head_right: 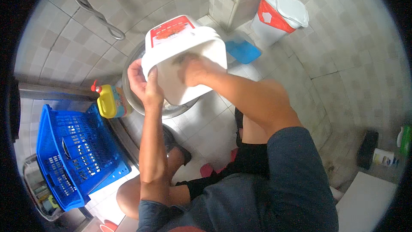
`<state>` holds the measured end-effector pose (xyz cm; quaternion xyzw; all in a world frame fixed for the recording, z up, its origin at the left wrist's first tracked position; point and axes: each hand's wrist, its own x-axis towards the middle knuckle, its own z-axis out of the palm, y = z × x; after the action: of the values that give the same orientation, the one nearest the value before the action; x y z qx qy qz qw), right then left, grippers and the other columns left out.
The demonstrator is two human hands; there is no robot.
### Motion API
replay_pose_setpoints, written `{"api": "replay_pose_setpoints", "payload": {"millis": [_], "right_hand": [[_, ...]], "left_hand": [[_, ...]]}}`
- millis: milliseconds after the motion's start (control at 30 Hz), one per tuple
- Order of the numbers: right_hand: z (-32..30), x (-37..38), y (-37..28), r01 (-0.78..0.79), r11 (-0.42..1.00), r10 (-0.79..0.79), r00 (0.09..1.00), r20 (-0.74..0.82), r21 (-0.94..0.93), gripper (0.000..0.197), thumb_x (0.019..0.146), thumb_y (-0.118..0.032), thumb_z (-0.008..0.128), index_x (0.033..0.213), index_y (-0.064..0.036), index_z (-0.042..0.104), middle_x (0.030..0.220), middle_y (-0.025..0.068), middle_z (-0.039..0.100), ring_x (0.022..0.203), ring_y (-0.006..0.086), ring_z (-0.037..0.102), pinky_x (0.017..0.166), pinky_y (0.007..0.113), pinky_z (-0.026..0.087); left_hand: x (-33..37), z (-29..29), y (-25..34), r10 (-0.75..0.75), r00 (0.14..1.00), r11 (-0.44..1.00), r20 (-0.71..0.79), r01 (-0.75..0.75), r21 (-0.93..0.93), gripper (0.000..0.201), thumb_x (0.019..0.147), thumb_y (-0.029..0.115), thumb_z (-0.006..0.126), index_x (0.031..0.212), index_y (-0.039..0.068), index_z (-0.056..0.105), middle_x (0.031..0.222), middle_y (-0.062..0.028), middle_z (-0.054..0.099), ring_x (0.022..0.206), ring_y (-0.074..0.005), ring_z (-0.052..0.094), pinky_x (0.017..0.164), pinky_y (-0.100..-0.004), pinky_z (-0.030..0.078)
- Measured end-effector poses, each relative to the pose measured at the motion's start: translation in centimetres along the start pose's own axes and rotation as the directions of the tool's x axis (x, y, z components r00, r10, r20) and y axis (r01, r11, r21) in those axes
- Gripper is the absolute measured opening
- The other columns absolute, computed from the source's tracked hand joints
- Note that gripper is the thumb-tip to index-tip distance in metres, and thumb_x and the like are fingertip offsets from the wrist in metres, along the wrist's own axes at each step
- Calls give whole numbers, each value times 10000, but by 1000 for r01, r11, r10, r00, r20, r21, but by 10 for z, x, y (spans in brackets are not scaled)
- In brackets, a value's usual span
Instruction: Clean white plastic buckets using a sponge and water in a bathroom sink area.
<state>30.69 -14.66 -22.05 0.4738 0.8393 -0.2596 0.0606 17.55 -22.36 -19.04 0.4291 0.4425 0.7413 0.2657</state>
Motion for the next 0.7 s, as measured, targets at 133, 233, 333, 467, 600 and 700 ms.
{"api": "replay_pose_setpoints", "payload": {"millis": [133, 233, 333, 467, 600, 700], "right_hand": [[37, 5, -2, 400, 916, -399, 915, -60, 1, 467, 948, -276, 481, 1240, 67, 605, 1305, 269, 604, 1231, 342, 580, 1064, 423, 447], [31, 10, 24, 127, 992, -127, 983, -129, -7, 460, 936, -286, 496, 1211, 53, 640, 1316, 285, 589, 1258, 367, 556, 1092, 440, 409], [23, -3, -1, -22, 966, -62, 948, -313, -258, 421, 935, -261, 496, 1189, 33, 658, 1257, 283, 613, 1203, 392, 580, 1064, 455, 413], [34, -11, -20, 514, 846, -452, 832, -323, 142, 347, 930, -181, 490, 1184, 22, 611, 1265, 257, 602, 1209, 383, 567, 1036, 454, 444], [-2, -21, -9, 175, 984, -177, 981, -79, -26, 503, 956, -295, 494, 1290, 77, 547, 1337, 283, 535, 1300, 391, 479, 1114, 459, 361], [2, -11, 4, -16, 956, -29, 988, -149, -292, 599, 962, -363, 497, 1310, 124, 518, 1341, 300, 522, 1328, 399, 444, 1140, 473, 315]], "left_hand": [[3, 2, -7, 41, 998, 993, 45, -46, 105, 370, 857, 34, 716, 1175, -12, 534, 1120, -82, 587, 1080, -181, 568, 985, -329, 440], [4, 4, -2, 14, 1000, 999, 10, -14, 51, 368, 847, 34, 726, 1161, -12, 539, 1106, -75, 583, 1061, -175, 566, 978, -323, 440], [2, -4, -3, 59, 998, 997, 33, -60, 51, 415, 830, 85, 784, 1145, -9, 531, 1058, -58, 573, 984, -147, 564, 918, -307, 456], [7, 1, -16, 8, 999, 999, -43, -7, 32, 411, 828, 46, 769, 1154, -12, 525, 1058, -56, 576, 983, -147, 571, 914, -292, 457], [15, -7, -11, 16, 991, 1000, -134, -18, -11, 384, 856, 64, 744, 1158, -18, 521, 1045, -56, 580, 916, -119, 558, 868, -264, 464], [11, -3, -6, 67, 997, 997, -47, -65, 52, 378, 866, 83, 742, 1154, -16, 519, 1045, -52, 577, 933, -122, 553, 881, -272, 459]]}}
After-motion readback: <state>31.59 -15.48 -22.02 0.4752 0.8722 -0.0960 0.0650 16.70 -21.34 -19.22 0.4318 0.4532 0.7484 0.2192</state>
